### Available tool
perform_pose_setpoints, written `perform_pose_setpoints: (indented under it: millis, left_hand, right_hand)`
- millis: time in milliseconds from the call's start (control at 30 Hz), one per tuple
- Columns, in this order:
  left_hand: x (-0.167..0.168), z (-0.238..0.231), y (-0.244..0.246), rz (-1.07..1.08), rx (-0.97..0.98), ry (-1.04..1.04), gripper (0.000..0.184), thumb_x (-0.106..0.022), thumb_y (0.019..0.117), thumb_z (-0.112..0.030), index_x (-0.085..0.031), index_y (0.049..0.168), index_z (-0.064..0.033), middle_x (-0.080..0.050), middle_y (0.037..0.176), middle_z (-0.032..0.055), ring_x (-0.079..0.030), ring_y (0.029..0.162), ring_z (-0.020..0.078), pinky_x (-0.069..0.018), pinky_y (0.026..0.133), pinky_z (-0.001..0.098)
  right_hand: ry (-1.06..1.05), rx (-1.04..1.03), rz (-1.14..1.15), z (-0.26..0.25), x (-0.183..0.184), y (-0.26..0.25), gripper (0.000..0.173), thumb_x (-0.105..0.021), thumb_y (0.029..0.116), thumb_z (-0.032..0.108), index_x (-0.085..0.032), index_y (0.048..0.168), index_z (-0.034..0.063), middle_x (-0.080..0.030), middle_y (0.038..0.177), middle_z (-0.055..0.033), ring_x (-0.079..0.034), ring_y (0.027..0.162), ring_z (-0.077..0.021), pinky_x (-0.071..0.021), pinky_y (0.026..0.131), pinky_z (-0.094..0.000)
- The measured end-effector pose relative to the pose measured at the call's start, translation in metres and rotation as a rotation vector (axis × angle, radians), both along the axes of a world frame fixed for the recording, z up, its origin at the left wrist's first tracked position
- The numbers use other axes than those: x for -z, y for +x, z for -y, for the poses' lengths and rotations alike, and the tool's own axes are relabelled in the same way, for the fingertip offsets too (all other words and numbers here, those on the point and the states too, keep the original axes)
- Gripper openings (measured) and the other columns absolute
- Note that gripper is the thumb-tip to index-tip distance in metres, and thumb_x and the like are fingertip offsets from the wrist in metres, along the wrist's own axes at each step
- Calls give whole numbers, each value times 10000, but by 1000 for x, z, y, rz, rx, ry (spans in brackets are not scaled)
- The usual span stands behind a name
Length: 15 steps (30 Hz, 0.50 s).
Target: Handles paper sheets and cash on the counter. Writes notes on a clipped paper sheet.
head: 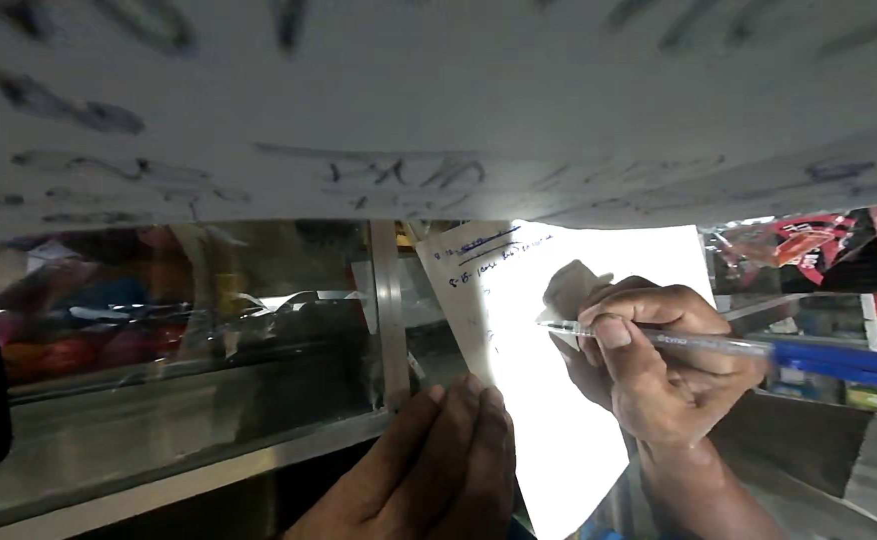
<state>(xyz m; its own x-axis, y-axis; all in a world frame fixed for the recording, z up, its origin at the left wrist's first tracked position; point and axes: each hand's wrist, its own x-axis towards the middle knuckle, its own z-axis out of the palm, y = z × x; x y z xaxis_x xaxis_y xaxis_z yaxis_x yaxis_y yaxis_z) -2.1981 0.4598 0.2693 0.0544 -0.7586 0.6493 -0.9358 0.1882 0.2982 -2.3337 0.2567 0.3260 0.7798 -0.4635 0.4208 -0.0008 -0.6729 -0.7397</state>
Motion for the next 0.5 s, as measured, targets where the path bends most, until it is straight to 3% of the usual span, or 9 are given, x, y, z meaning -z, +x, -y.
perform_pose_setpoints:
  millis: [500]
  left_hand:
    - [3,1,0,-5,-7,-34,235,-555,1046,-148,-690,1196,-27,-724,1218,122,-640,1210,253,-431,1088,363]
  right_hand:
    - [-39,31,-4,0,0,1,89,-595,1034,214,-648,982,164,-643,819,128,-599,688,65,-517,598,-102]
